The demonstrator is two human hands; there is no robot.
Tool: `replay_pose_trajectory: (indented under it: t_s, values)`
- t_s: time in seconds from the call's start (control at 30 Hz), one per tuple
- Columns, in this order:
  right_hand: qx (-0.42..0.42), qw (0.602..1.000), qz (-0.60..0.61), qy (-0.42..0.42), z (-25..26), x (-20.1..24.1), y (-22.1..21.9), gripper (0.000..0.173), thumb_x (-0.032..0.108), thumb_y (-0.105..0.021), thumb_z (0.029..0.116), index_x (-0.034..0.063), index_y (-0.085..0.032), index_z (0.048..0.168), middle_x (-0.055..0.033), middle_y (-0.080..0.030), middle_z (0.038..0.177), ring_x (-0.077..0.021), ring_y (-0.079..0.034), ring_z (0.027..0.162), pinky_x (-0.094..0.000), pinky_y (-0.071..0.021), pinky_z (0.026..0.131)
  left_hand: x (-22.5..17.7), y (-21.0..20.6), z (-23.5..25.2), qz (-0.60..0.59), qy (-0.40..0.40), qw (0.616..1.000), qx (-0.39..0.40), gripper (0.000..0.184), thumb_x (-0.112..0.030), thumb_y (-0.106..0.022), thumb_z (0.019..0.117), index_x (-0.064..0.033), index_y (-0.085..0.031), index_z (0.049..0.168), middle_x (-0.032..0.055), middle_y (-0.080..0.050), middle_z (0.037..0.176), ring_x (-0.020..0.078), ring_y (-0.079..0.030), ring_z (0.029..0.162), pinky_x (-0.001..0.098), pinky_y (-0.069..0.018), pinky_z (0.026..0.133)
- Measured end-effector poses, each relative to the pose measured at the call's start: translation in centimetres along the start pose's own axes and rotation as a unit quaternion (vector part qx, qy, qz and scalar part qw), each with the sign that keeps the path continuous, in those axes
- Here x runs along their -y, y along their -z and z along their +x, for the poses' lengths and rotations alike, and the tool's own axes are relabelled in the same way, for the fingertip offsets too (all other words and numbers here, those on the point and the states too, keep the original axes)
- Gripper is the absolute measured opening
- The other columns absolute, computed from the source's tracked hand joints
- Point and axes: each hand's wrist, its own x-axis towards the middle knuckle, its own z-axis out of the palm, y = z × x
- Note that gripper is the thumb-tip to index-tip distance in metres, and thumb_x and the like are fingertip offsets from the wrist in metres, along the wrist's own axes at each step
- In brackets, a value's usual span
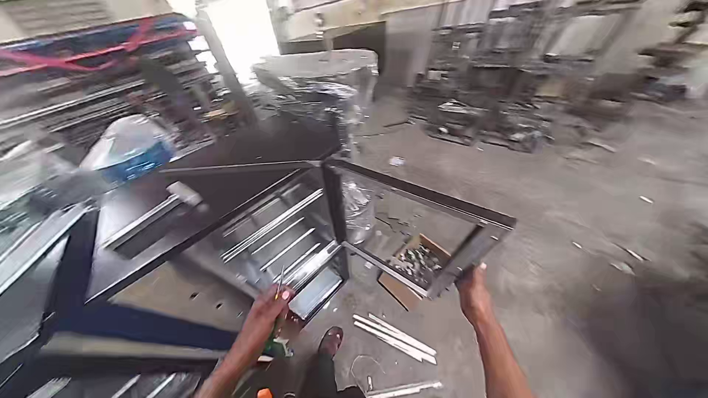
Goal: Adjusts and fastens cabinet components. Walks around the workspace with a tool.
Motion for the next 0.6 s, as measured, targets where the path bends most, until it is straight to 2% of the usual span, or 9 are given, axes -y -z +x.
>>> replay_pose_trajectory:
  t_s: [0.1,0.17,0.23,0.3,0.37,0.43,0.5,0.6]
  values:
    - [0.01,1.0,-0.019,0.017,-0.9,-0.6,0.2,0.071,0.055,-0.017,0.1099,0.005,-0.04,0.154,-0.0118,-0.054,0.149,-0.0144,-0.055,0.133,-0.0385,-0.0455,0.113,-3.7,3.4,-3.3,0.072,-0.075,0.993,-0.047,0.022,-0.023,-0.053,0.1047,-0.0091,-0.064,0.117,-0.0008,-0.056,0.067,0.0088,-0.049,0.047,0.0234,-0.0441,0.042]
    - [0.012,0.999,-0.035,0.019,-2.6,-1.2,0.4,0.062,0.046,-0.022,0.1118,0.0017,-0.046,0.147,-0.0105,-0.06,0.136,-0.0115,-0.06,0.12,-0.0358,-0.0508,0.103,-6.0,5.7,-5.0,0.184,-0.139,0.968,-0.095,0.025,-0.028,-0.058,0.1025,-0.0103,-0.066,0.119,-0.0008,-0.059,0.072,0.0095,-0.05,0.051,0.0258,-0.0447,0.045]
    - [0.036,0.999,-0.031,0.014,-5.3,-2.1,0.8,0.043,0.032,-0.031,0.1112,0.0025,-0.049,0.137,-0.0001,-0.064,0.113,-0.0034,-0.064,0.098,-0.0279,-0.0565,0.088,-8.0,8.3,-6.1,0.322,-0.194,0.914,-0.154,0.034,-0.038,-0.059,0.102,-0.0111,-0.067,0.121,-0.0009,-0.065,0.08,0.0094,-0.058,0.061,0.0307,-0.0516,0.055]
    - [0.092,0.996,-0.021,-0.006,-8.8,-3.2,1.4,0.032,0.021,-0.038,0.1093,0.0046,-0.051,0.134,0.0048,-0.066,0.109,-0.0027,-0.067,0.096,-0.0275,-0.059,0.088,-9.4,10.9,-6.9,0.416,-0.221,0.858,-0.205,0.037,-0.04,-0.059,0.1022,-0.0113,-0.067,0.124,0.0012,-0.068,0.085,0.0106,-0.062,0.07,0.035,-0.0558,0.065]
    - [0.16,0.986,-0.031,-0.022,-12.4,-3.5,0.7,0.019,0.012,-0.046,0.1052,0.0122,-0.061,0.117,0.0103,-0.072,0.1,-0.0037,-0.07,0.093,-0.0297,-0.0613,0.089,-11.0,13.2,-7.0,0.465,-0.235,0.816,-0.251,0.034,-0.038,-0.06,0.1017,-0.015,-0.069,0.125,0.0022,-0.069,0.085,0.012,-0.063,0.069,0.038,-0.0559,0.065]
    - [0.232,0.971,-0.059,-0.027,-15.7,-3.9,-1.0,0.019,0.004,-0.054,0.0992,0.0136,-0.069,0.107,0.0116,-0.075,0.093,-0.0035,-0.072,0.089,-0.0303,-0.0624,0.088,-12.7,14.9,-6.5,0.519,-0.255,0.766,-0.28,0.029,-0.033,-0.061,0.1009,-0.0164,-0.069,0.123,0.0022,-0.068,0.083,0.014,-0.063,0.066,0.0415,-0.0562,0.063]
    - [0.301,0.95,-0.086,-0.02,-18.4,-4.5,-4.2,0.017,0.001,-0.06,0.0951,0.0111,-0.073,0.099,0.0093,-0.076,0.089,-0.003,-0.072,0.086,-0.0279,-0.0621,0.087,-14.0,16.4,-5.7,0.572,-0.25,0.726,-0.287,0.029,-0.028,-0.061,0.101,-0.0144,-0.069,0.125,0.0067,-0.071,0.09,0.0217,-0.067,0.074,0.0505,-0.058,0.069]
    - [0.382,0.92,-0.083,0.009,-21.1,-5.2,-10.1,0.012,0.008,-0.065,0.0935,0.0128,-0.075,0.091,0.0084,-0.075,0.083,-0.0011,-0.069,0.078,-0.0226,-0.0599,0.079,-15.2,18.2,-4.8,0.622,-0.218,0.693,-0.293,0.027,-0.024,-0.061,0.1008,-0.0124,-0.068,0.124,0.0129,-0.072,0.095,0.0319,-0.07,0.082,0.0579,-0.0563,0.072]
